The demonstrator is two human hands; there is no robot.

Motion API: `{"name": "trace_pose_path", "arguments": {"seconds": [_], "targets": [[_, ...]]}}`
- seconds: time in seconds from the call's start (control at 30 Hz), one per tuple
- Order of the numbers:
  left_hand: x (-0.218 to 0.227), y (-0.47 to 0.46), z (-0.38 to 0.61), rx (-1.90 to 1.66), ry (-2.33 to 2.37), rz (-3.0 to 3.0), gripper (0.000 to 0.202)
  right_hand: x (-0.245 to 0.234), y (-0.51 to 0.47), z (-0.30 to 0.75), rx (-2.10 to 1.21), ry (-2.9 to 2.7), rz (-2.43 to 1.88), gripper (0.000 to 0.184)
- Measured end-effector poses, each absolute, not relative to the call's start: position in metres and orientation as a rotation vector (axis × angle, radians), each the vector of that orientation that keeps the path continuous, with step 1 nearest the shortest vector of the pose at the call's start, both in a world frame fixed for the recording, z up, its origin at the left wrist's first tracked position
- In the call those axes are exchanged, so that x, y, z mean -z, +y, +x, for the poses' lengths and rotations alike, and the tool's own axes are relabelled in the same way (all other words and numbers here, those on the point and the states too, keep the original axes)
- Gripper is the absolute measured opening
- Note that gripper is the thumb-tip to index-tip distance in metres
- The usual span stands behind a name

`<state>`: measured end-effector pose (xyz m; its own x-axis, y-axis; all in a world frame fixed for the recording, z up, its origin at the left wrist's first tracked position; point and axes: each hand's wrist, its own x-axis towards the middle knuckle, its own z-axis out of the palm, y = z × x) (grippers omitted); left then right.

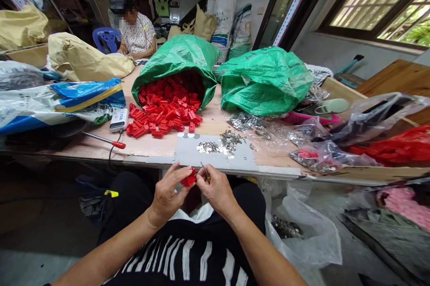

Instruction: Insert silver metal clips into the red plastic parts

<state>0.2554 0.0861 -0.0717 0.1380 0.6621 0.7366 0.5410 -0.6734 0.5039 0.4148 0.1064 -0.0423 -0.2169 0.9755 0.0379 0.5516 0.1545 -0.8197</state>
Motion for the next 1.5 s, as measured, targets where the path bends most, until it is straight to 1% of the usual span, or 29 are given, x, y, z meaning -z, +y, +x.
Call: {"name": "trace_pose_path", "arguments": {"seconds": [0.17, 0.37, 0.6, 0.83, 0.97, 1.07, 1.2, 1.3, 1.4, 1.5], "targets": [[0.071, 0.087, 0.256, -1.586, 1.212, 2.161, 0.039, 0.043, 0.11, 0.422, -1.014, -1.899, -1.418, 0.016], [0.068, 0.086, 0.256, -1.55, 1.262, 2.054, 0.031, 0.047, 0.119, 0.434, -1.298, -1.79, -1.226, 0.025], [0.071, 0.084, 0.258, -1.525, 1.184, 2.053, 0.033, 0.05, 0.123, 0.429, -1.412, -1.735, -1.219, 0.028], [0.086, 0.078, 0.262, -1.505, 1.145, 1.976, 0.034, 0.067, 0.122, 0.427, -1.538, -1.644, -1.173, 0.034], [0.089, 0.075, 0.262, -1.407, 1.121, 1.825, 0.033, 0.073, 0.115, 0.433, -1.76, -1.514, -1.112, 0.043], [0.09, 0.075, 0.262, -1.398, 1.091, 1.765, 0.031, 0.074, 0.111, 0.437, -1.923, -1.419, -1.037, 0.046], [0.089, 0.078, 0.26, -1.421, 1.022, 1.787, 0.03, 0.072, 0.108, 0.439, -1.944, -1.36, -1.003, 0.044], [0.087, 0.08, 0.256, -1.389, 0.976, 1.716, 0.027, 0.071, 0.107, 0.436, -1.965, -1.321, -1.02, 0.047], [0.087, 0.083, 0.253, -1.331, 0.872, 1.519, 0.026, 0.072, 0.106, 0.433, -2.0, -1.251, -0.98, 0.054], [0.091, 0.086, 0.251, -1.275, 0.742, 1.229, 0.03, 0.071, 0.109, 0.431, -2.011, -1.259, -0.942, 0.054]]}}
